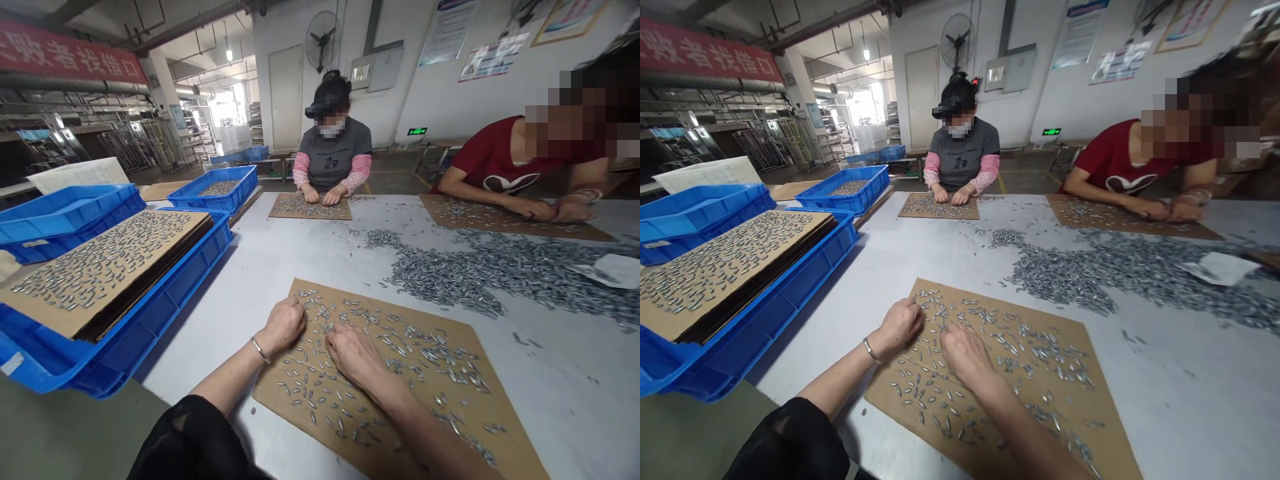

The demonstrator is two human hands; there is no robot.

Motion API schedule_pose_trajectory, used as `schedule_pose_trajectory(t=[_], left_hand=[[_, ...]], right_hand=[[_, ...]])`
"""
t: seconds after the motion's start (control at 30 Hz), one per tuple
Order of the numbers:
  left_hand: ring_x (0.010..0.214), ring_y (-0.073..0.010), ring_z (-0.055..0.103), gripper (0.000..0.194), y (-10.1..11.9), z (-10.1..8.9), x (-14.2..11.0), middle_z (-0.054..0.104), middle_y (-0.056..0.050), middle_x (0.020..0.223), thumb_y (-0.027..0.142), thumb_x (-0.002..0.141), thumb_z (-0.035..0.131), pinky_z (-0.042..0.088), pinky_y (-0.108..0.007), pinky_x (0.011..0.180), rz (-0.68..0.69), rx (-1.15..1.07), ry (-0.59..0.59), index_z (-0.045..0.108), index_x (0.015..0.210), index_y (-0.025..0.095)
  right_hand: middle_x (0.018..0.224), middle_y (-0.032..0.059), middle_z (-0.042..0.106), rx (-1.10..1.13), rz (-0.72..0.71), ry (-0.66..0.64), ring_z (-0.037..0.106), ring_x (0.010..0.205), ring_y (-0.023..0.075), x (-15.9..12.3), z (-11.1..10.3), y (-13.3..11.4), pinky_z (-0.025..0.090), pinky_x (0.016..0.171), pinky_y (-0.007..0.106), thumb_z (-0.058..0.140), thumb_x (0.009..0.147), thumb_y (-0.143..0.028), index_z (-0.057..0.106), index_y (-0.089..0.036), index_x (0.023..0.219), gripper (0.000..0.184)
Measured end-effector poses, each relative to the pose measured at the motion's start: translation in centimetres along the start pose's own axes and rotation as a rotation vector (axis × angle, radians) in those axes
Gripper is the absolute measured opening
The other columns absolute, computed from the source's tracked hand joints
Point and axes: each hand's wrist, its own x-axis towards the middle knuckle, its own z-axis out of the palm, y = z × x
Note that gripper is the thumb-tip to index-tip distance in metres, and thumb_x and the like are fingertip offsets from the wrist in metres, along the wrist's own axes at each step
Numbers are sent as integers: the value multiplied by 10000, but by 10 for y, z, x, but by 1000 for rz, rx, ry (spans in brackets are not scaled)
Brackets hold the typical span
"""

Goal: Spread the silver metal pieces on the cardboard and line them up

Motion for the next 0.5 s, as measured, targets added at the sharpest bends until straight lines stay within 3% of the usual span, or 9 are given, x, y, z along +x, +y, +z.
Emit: schedule_pose_trajectory(t=[0.3, 0.5], left_hand=[[864, -228, 600, 298, -1, 22, -5, 640, -103, 889, 157, 1023, 428, 469, -361, 829, 151, -32, 2, 652, 828, 152], [845, -183, 629, 232, -7, 9, -8, 669, -57, 868, 192, 981, 546, 480, -279, 807, 133, -186, -27, 684, 795, 177]], right_hand=[[952, 66, 635, 177, 95, 88, 596, 853, 182, -1, 1, 28, 370, 741, 274, 457, 980, -174, 713, -196, 889, 273], [938, 68, 627, 182, 83, 117, 591, 826, 186, 1, 3, 28, 367, 715, 279, 426, 1011, -207, 711, -198, 918, 299]])
